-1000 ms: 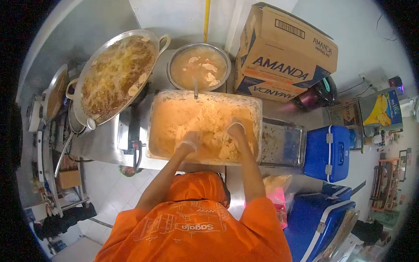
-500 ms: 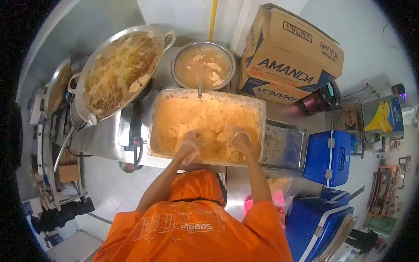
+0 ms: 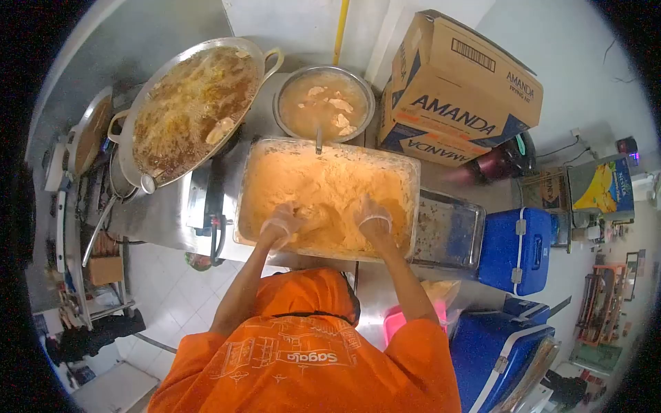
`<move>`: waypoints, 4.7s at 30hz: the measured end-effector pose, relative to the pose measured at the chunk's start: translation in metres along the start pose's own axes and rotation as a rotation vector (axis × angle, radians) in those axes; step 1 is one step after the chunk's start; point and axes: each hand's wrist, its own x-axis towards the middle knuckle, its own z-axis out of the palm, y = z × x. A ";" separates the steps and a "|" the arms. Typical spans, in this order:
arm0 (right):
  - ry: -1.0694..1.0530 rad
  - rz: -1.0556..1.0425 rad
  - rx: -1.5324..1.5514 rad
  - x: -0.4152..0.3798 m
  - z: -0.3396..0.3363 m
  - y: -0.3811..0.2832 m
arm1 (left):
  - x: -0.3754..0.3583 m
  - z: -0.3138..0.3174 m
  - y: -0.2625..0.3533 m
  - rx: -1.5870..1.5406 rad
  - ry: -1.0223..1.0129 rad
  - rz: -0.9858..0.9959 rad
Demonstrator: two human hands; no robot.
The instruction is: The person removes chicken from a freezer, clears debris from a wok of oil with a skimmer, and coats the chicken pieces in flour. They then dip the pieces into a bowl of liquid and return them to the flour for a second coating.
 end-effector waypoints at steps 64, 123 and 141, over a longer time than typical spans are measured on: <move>0.414 -0.028 0.363 0.399 -0.058 -0.030 | -0.062 -0.020 -0.027 0.011 0.527 -0.345; 0.426 -0.460 -0.075 0.375 -0.046 -0.082 | -0.061 -0.011 -0.033 0.073 0.528 -0.259; 0.080 -0.209 -0.016 0.391 -0.065 -0.013 | -0.059 -0.017 -0.026 0.092 0.609 -0.284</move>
